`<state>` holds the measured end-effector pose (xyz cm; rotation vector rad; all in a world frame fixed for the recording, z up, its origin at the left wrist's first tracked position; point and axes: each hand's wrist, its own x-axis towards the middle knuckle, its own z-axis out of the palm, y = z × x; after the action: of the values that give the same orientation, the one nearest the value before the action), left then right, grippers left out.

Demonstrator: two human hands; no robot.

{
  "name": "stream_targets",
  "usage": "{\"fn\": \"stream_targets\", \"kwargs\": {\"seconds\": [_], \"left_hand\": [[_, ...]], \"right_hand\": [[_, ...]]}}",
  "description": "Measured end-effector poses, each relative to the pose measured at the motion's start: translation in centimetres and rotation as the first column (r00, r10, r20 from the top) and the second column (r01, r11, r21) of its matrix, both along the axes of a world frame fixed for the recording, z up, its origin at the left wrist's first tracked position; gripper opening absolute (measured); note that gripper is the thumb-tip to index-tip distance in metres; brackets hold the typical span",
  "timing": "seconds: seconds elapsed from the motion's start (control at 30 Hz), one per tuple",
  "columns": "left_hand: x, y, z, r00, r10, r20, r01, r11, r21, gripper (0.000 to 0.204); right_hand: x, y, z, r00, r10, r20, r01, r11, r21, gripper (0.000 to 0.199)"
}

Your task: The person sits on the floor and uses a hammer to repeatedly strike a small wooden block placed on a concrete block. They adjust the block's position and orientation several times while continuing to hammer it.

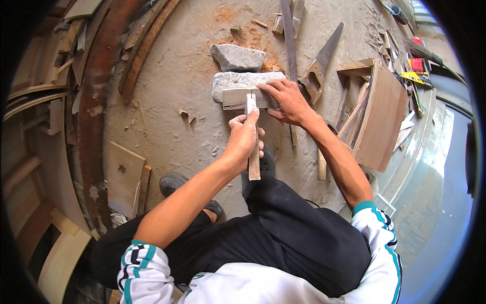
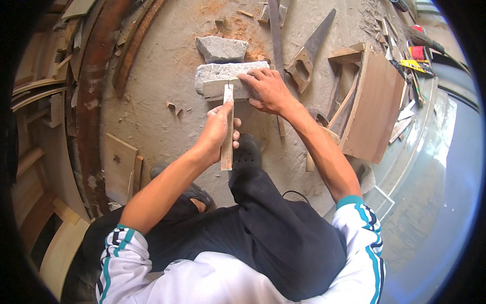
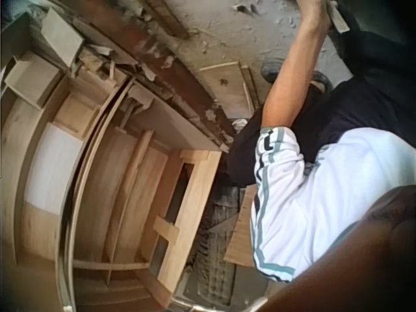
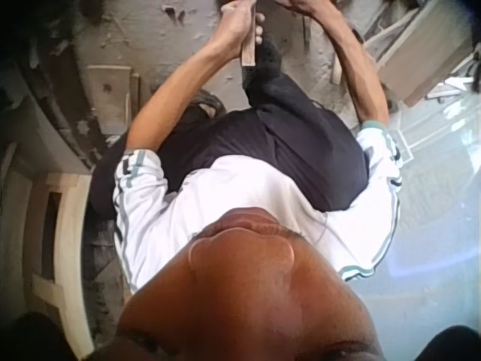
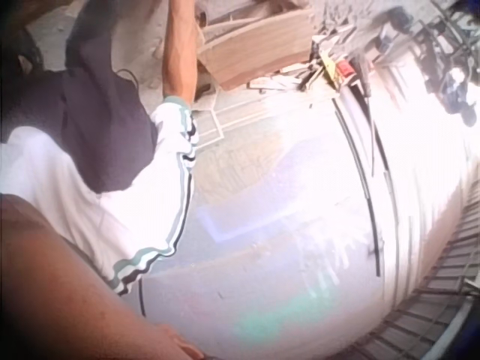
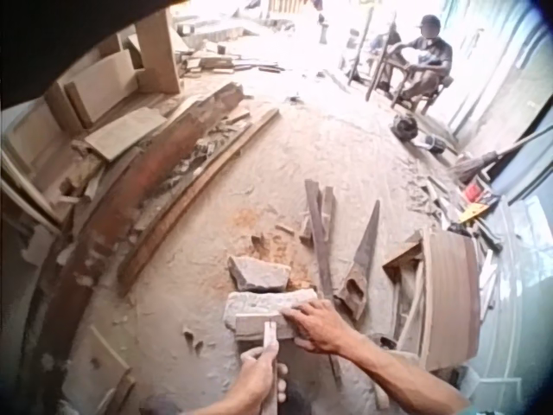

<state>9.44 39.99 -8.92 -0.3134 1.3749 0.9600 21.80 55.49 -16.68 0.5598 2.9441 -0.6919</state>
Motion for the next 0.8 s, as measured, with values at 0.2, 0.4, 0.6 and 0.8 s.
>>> {"fn": "stream_targets", "kwargs": {"seconds": [0.2,0.4,0.6,0.8], "left_hand": [[-1.5,-0.1,-0.7,0.983,-0.18,0.036,0.177,0.982,0.067,0.043],[-5.1,1.3,-1.1,0.838,-0.546,0.009,0.542,0.834,0.1,0.056],[-6.0,1.5,-2.4,0.784,-0.603,-0.146,0.619,0.778,0.11,0.061],[-6.0,1.8,-1.9,0.806,-0.571,-0.157,0.592,0.79,0.163,0.052]], "right_hand": [[0.0,-0.7,-0.1,0.999,-0.042,0.014,0.042,0.999,-0.006,0.086],[0.8,-3.6,1.3,0.941,-0.185,-0.283,0.25,0.944,0.216,0.076],[5.3,-7.9,1.0,0.851,-0.507,-0.137,0.49,0.861,-0.139,0.024],[9.5,-10.7,-0.4,0.766,-0.613,0.195,0.639,0.692,-0.334,0.022]]}}
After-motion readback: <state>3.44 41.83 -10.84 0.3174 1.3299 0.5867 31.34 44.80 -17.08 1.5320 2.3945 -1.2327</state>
